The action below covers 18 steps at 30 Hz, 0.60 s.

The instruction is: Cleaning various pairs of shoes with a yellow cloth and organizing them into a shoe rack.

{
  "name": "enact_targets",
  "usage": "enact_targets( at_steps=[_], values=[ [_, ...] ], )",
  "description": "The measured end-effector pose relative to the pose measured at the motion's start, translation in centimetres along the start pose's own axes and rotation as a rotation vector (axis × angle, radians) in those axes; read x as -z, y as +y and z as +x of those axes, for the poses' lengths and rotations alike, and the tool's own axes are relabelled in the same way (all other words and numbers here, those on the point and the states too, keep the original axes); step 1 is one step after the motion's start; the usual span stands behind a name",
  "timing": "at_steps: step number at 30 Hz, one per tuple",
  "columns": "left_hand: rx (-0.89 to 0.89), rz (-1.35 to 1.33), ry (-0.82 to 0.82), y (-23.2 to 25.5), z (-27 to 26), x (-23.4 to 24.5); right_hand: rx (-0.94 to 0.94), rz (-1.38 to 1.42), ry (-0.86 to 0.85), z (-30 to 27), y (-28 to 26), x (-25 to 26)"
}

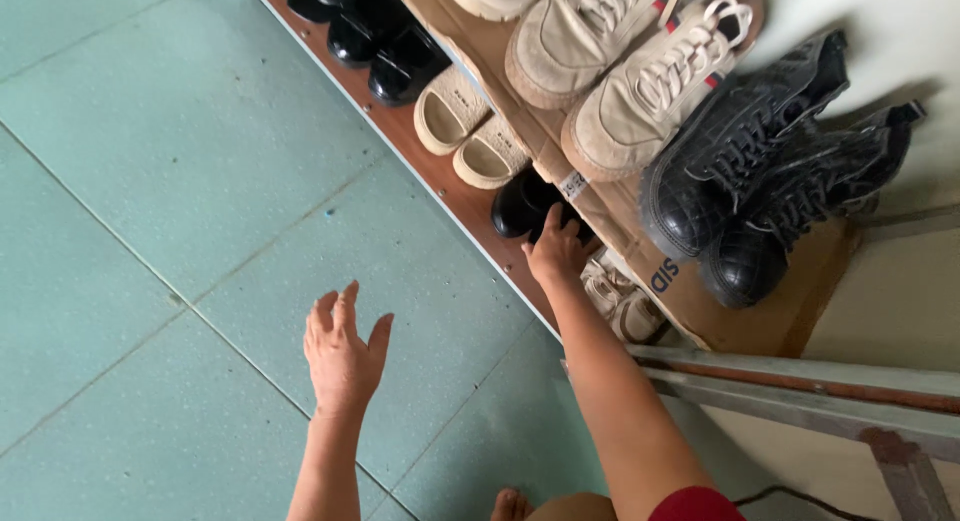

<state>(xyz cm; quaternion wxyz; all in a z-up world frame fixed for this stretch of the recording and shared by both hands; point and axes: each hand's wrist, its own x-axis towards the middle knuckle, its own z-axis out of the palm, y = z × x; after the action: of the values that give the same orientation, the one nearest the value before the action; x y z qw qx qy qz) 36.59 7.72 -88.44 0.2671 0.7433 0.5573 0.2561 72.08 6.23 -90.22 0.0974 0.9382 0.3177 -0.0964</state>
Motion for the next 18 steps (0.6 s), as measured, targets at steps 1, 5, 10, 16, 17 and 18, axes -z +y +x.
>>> enact_targets(
  at_steps=[1,5,10,16,17,18],
  values=[
    [0.000,0.004,-0.003,0.1,0.0,0.2,-0.037,0.020,-0.133,0.0,-0.2,-0.1],
    [-0.030,0.021,0.013,0.1,0.2,0.4,-0.010,-0.040,-0.112,-0.4,-0.4,0.8],
    [-0.001,0.043,0.018,-0.1,0.3,1.3,0.005,0.084,-0.119,0.2,0.3,1.1],
    [0.006,0.061,0.055,-0.4,0.3,1.1,0.011,-0.077,-0.022,-2.4,-0.9,3.3],
    [-0.011,0.052,0.070,-0.4,0.3,1.1,0.006,-0.069,0.000,-2.7,-1.4,4.2],
    [0.006,0.106,0.078,-0.4,0.4,1.1,-0.005,-0.057,-0.044,-3.0,-2.0,5.1]
  ],
)
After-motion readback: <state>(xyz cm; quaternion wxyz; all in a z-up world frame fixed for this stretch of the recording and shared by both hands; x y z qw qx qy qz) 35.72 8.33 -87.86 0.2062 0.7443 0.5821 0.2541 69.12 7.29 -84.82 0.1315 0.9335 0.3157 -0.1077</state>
